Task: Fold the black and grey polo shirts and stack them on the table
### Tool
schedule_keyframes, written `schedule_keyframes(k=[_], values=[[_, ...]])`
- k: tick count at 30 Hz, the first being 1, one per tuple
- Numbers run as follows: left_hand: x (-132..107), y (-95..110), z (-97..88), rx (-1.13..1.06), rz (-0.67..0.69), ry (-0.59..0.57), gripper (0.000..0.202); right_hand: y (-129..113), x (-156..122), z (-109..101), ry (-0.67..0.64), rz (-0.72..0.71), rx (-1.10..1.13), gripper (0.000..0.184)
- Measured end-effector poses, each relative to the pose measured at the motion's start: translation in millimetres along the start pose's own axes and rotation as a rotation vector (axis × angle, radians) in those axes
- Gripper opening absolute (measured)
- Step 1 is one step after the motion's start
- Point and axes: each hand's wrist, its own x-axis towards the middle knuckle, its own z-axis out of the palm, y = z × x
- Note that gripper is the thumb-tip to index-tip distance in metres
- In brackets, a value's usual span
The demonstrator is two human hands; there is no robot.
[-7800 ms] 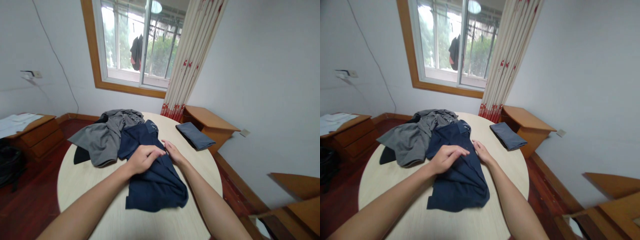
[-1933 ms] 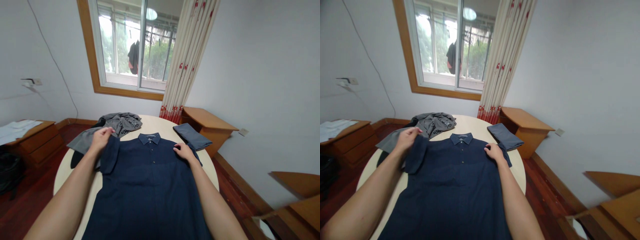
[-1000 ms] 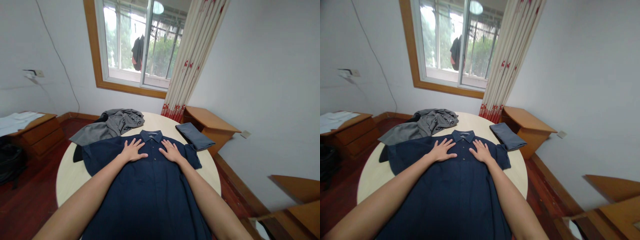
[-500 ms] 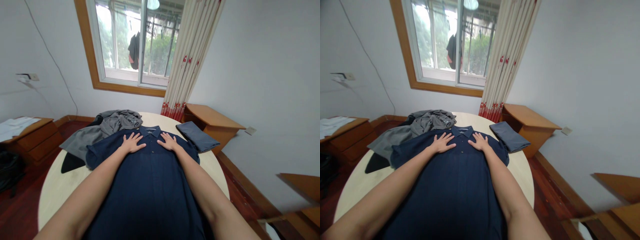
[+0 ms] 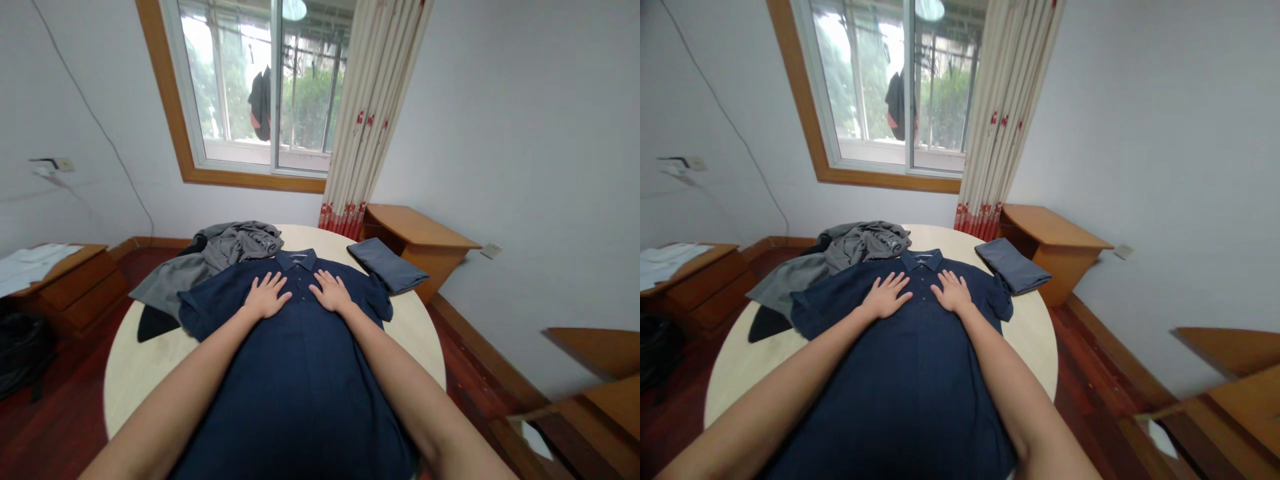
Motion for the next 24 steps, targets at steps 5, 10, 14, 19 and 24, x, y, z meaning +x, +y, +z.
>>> schedule_keyframes(k=[5, 10, 14, 19, 24], values=[[-22, -29, -5.4, 0.045, -0.056, 0.014, 0.071, 44, -36, -12, 0.137, 0.176, 0.000, 0.055], [-35, -29, -7.5, 0.028, -0.046, 0.055, 0.066, 55, -59, -23, 0.361, 0.213, 0.087, 0.044], [-37, -30, -8.8, 0.008, -0.044, 0.058, 0.065, 62, -64, -32, 0.437, 0.321, 0.066, 0.045], [-35, -35, -8.6, -0.020, -0.035, 0.051, 0.065, 84, -70, -45, 0.535, 0.555, 0.055, 0.046], [-34, -36, -7.3, -0.044, -0.032, 0.057, 0.064, 99, -72, -47, 0.409, 0.630, 0.065, 0.043]])
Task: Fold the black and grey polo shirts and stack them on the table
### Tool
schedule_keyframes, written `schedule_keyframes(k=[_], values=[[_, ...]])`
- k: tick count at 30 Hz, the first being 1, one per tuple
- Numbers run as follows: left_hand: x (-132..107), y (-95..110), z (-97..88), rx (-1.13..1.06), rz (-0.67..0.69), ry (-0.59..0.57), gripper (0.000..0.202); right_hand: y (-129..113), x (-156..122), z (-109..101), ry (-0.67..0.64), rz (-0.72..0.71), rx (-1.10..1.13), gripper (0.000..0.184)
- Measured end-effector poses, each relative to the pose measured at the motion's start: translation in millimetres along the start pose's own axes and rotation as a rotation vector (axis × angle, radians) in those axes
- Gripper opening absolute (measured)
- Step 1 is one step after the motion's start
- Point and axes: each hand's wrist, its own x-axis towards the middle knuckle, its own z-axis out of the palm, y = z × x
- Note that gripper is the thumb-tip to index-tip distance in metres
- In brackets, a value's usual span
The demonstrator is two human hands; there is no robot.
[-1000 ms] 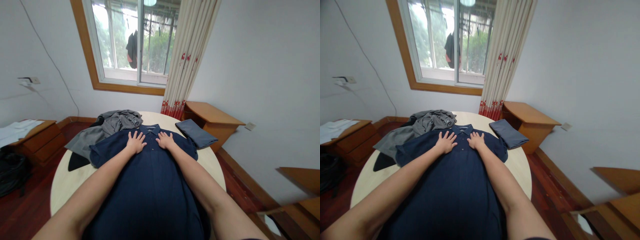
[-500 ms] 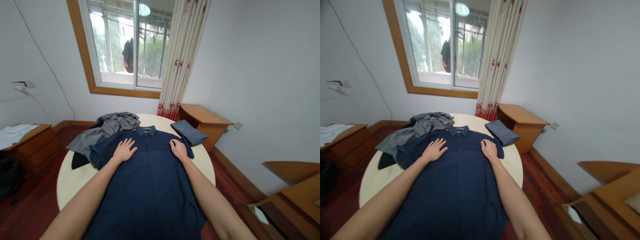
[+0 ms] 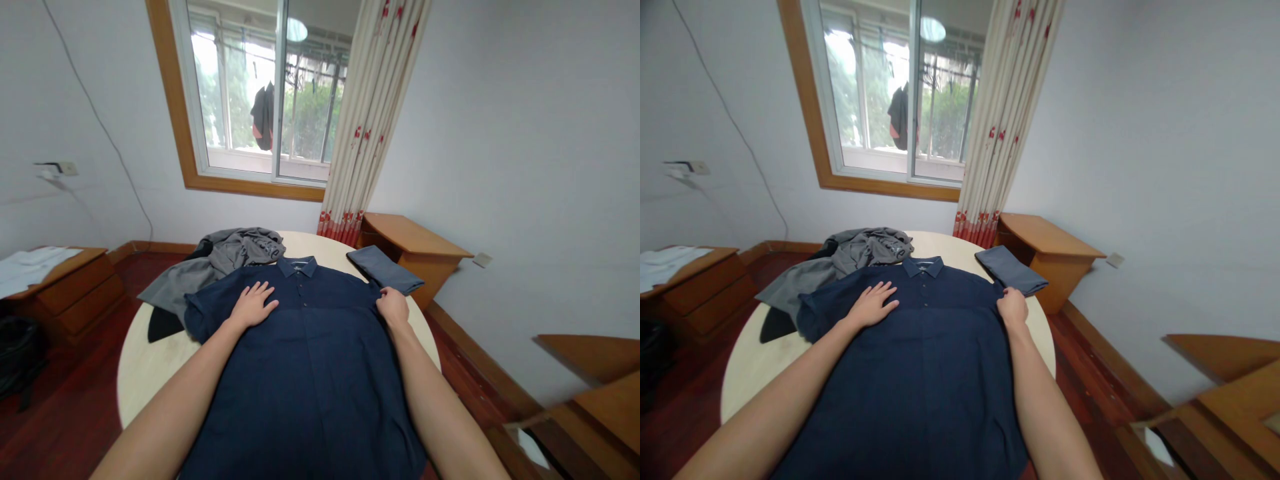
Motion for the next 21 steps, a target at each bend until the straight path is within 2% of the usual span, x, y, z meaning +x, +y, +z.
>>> schedule_keyframes(k=[5, 10, 14, 16, 18, 21], values=[[0, -1, 1.5, -0.006, 0.004, 0.009, 0.064, 1, 4, 4, -0.064, -0.047, -0.107, 0.041], [1, -2, 3.2, -0.019, 0.001, 0.015, 0.064, 1, 4, 3, -0.128, -0.003, -0.123, 0.033], [2, -3, 3.8, -0.026, 0.000, 0.022, 0.063, -1, 3, 4, -0.149, 0.004, -0.100, 0.043], [2, -2, 3.7, -0.026, -0.001, 0.021, 0.063, -3, 2, 4, -0.145, -0.001, -0.051, 0.039], [2, -2, 3.5, -0.026, -0.004, 0.021, 0.063, -6, 2, 2, -0.052, -0.026, 0.017, 0.033], [2, -2, 3.1, -0.025, -0.006, 0.024, 0.062, -4, 1, -7, 0.240, -0.053, 0.139, 0.028]])
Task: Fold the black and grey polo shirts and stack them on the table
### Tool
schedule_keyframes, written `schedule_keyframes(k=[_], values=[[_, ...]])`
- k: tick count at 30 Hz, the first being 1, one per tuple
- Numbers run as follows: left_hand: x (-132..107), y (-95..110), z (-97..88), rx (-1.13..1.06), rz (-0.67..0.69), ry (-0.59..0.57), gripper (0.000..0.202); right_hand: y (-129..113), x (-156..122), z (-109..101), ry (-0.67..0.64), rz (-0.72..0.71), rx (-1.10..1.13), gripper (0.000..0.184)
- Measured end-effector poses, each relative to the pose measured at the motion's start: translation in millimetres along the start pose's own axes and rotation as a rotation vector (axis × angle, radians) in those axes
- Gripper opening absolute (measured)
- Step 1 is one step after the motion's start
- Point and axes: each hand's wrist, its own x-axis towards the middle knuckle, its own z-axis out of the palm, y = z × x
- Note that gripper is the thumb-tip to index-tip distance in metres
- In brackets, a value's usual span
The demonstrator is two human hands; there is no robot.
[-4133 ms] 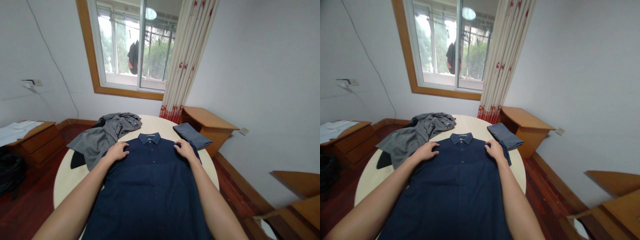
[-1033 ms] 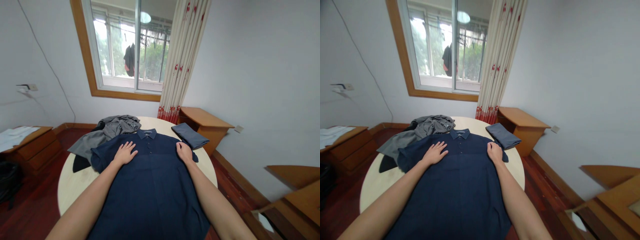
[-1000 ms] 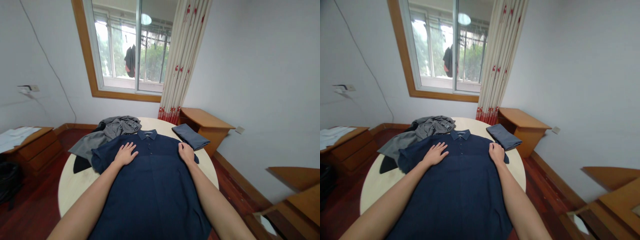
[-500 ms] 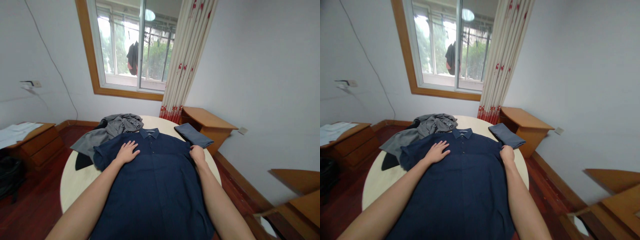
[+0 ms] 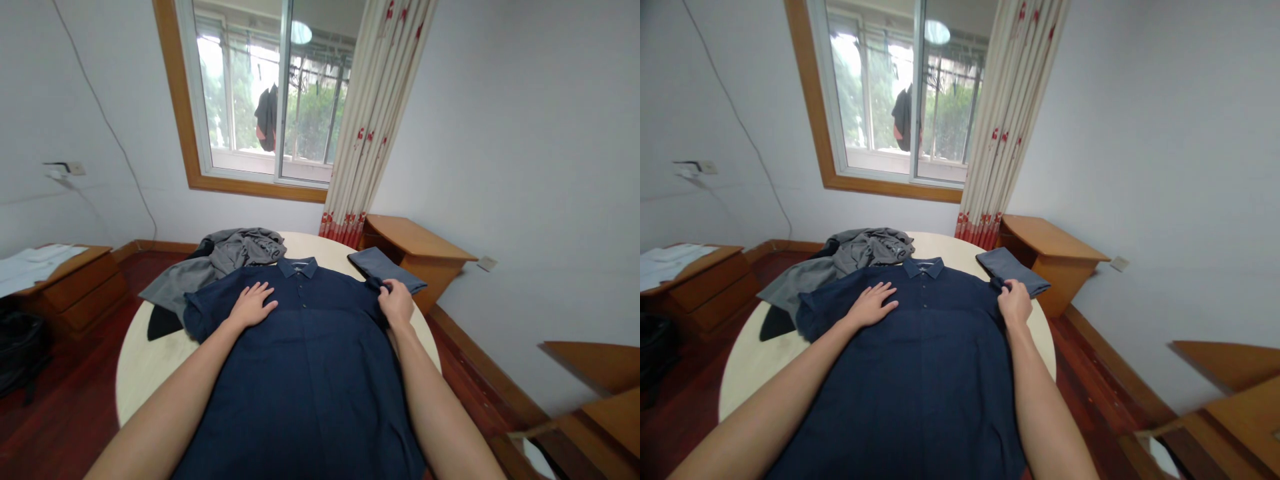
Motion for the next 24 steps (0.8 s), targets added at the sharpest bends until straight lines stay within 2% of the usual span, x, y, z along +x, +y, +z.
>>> schedule_keyframes(k=[3, 5, 7, 9, 12, 14, 16, 18, 24], values=[[0, 0, 0.2, -0.002, 0.003, 0.003, 0.063, 7, 3, -11, 0.219, 0.043, 0.057, 0.033], [0, 0, 0.6, -0.001, 0.003, 0.010, 0.063, 10, 4, -14, 0.271, 0.075, 0.040, 0.037], [0, 0, 0.9, 0.001, 0.002, 0.013, 0.062, 6, 1, -11, 0.263, 0.027, 0.014, 0.040], [0, 0, 0.7, 0.004, 0.001, 0.012, 0.062, -6, -5, -1, 0.159, -0.153, 0.015, 0.038], [0, 1, 0.1, 0.009, 0.002, 0.010, 0.062, -30, -20, 21, -0.166, -0.521, 0.034, 0.040], [0, 1, -0.1, 0.011, 0.002, 0.012, 0.062, -41, -29, 35, -0.379, -0.620, 0.002, 0.045], [0, 1, 0.2, 0.008, 0.002, 0.015, 0.061, -44, -31, 44, -0.515, -0.568, -0.059, 0.051], [0, 1, 0.8, 0.003, 0.003, 0.015, 0.060, -38, -28, 47, -0.567, -0.453, -0.122, 0.056], [1, -1, 1.9, -0.010, 0.005, 0.016, 0.061, -12, -15, 39, -0.515, -0.173, -0.298, 0.068]])
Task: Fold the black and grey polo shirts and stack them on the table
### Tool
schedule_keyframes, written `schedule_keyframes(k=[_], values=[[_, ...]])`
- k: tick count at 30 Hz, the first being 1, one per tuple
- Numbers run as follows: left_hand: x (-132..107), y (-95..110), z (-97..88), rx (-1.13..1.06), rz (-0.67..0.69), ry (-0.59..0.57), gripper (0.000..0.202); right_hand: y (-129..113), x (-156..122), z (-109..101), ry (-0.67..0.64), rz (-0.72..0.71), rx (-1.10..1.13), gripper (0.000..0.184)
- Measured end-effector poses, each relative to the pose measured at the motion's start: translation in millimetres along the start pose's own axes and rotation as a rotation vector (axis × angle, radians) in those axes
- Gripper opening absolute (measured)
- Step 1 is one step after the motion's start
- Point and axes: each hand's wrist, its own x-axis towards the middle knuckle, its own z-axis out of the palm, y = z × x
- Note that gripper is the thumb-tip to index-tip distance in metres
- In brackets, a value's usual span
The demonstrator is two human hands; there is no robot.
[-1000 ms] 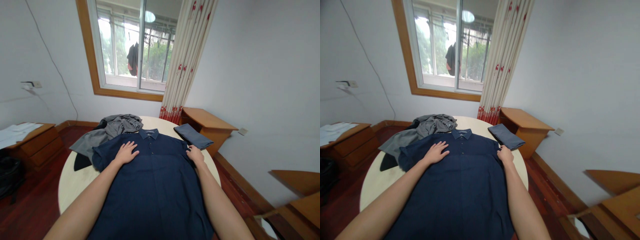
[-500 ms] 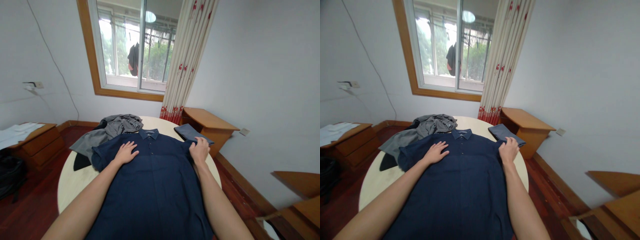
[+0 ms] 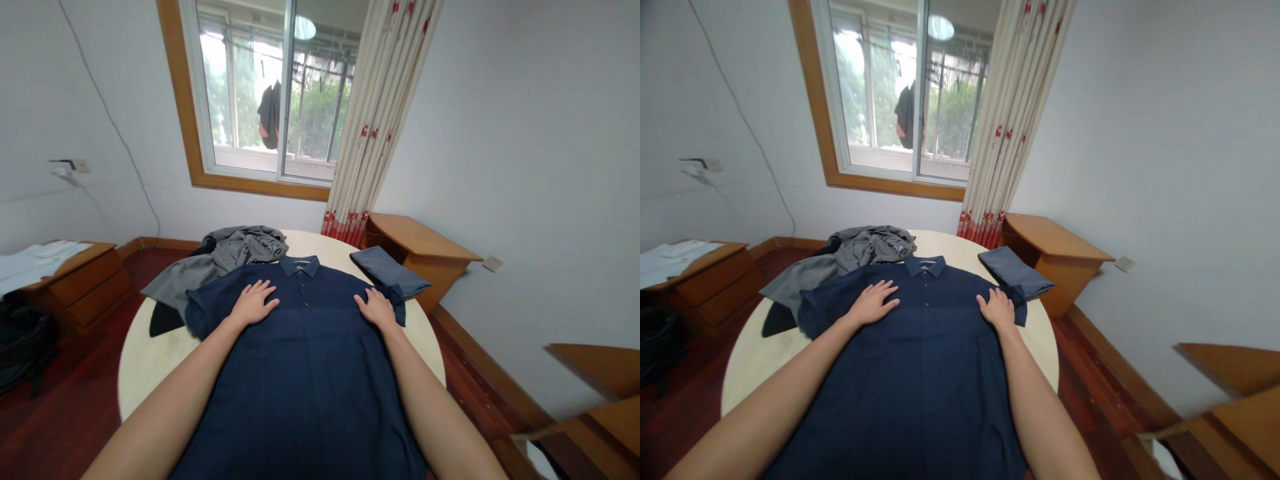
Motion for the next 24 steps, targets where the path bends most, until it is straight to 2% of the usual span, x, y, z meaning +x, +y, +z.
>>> schedule_keyframes(k=[2, 5, 7, 10, 13, 15, 18, 21, 24], values=[[0, 0, -0.3, -0.003, 0.003, -0.003, 0.061, 1, -1, 0, 0.045, 0.017, -0.011, 0.068], [-1, 2, -1.4, 0.000, 0.001, -0.006, 0.062, 0, -2, 1, 0.161, -0.075, -0.002, 0.062], [-1, 2, -2.6, 0.003, -0.001, -0.006, 0.061, 1, 0, 3, 0.151, -0.102, 0.021, 0.062], [-3, 2, -4.2, 0.002, 0.001, -0.009, 0.061, 7, 4, 5, 0.066, -0.016, 0.054, 0.068], [-3, 3, -4.1, -0.006, 0.001, -0.007, 0.061, 10, 6, 5, 0.089, 0.047, 0.074, 0.068], [-4, 5, -3.7, -0.006, -0.001, -0.004, 0.060, 10, 6, 5, 0.141, -0.026, 0.102, 0.063], [-8, 11, -8.1, 0.008, 0.003, 0.001, 0.057, 5, 5, 6, 0.182, -0.250, 0.156, 0.057], [-15, 14, -24.5, 0.045, 0.013, 0.047, 0.050, 0, 5, 10, 0.132, -0.378, 0.187, 0.054], [-22, 2, -47.8, 0.094, -0.059, 0.190, 0.046, -1, 5, 12, 0.104, -0.401, 0.190, 0.054]])
